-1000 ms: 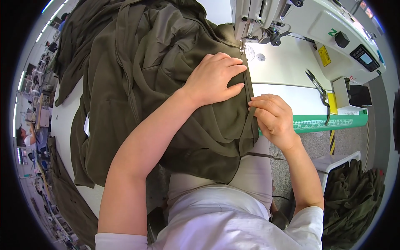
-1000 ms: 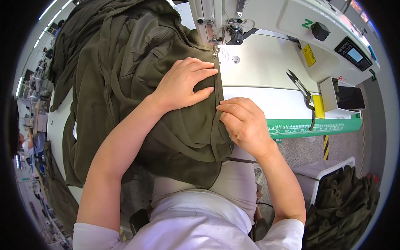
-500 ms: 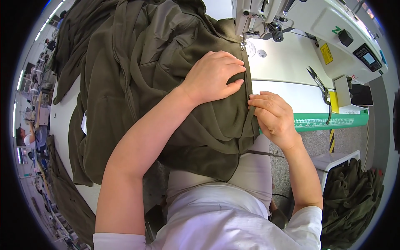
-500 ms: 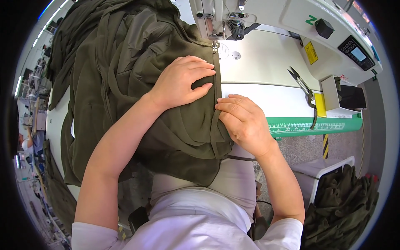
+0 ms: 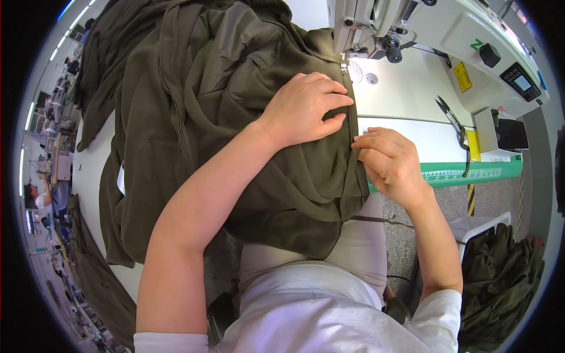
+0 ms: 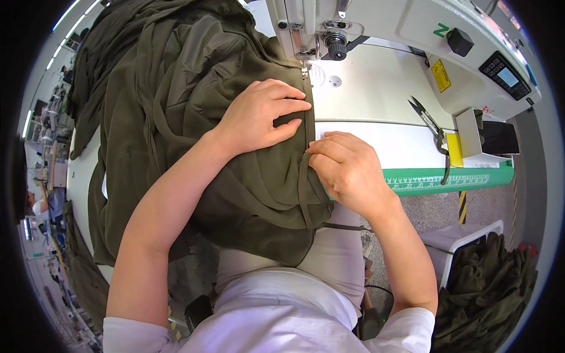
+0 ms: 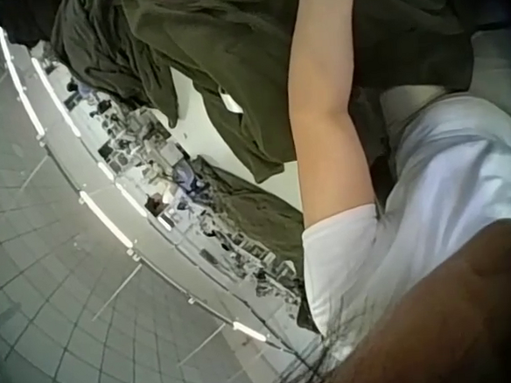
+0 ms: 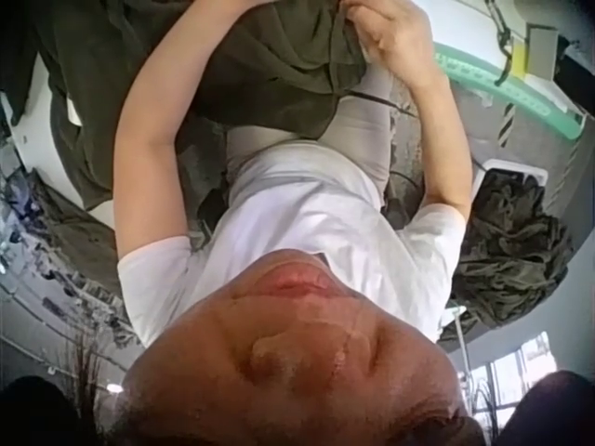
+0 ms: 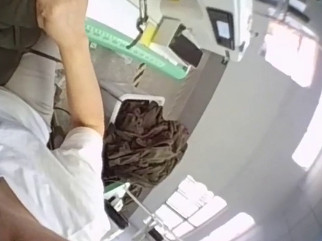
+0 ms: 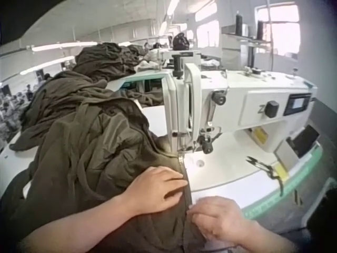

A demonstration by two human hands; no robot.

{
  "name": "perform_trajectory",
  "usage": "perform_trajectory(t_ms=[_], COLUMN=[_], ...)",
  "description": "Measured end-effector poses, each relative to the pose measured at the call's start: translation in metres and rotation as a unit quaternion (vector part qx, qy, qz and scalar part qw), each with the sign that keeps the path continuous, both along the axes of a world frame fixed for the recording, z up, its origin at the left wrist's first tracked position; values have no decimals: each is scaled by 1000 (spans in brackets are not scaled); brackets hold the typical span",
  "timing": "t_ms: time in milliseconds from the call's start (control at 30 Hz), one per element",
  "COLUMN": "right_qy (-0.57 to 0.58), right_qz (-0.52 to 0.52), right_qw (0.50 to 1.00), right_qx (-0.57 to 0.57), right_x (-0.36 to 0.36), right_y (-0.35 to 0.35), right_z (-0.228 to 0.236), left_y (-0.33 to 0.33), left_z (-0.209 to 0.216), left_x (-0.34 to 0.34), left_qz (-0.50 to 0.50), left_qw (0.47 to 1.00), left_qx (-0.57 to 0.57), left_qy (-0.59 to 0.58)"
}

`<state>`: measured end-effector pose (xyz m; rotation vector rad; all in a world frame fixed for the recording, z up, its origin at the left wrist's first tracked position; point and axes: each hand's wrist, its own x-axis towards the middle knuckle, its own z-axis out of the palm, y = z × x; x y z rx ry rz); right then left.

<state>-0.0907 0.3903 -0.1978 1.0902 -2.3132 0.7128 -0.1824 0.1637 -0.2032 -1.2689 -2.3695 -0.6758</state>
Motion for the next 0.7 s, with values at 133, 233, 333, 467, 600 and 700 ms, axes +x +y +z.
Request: perform_trajectory(t_ms=[133,233,333,467,600,700], right_qy=[8,7,6,0,-8,-9], right_qz=[-14,-19,-23,-25,-28,-34], right_qw=[1000,1000,1000,1000,999,999], right_qx=[12,17,18,17,17,13], right_x=[-6,-10,-13,-14,-17,-21], right_y=[0,1,2,1,1,1], right_z=[1,1,1,0,0,1], left_y=[1,1,1,1,1,0], left_z=[0,0,1,3,4,4], left_x=[-5,-10,-12,-12,-16,-19], left_qz=[-1,5,8,14,19,20], left_qw=[1000,1000,1000,1000,1000,1000], left_qx=[5,13,4,-6,-11,-11], left_qy=[-10,0,-2,-19,-14,-7])
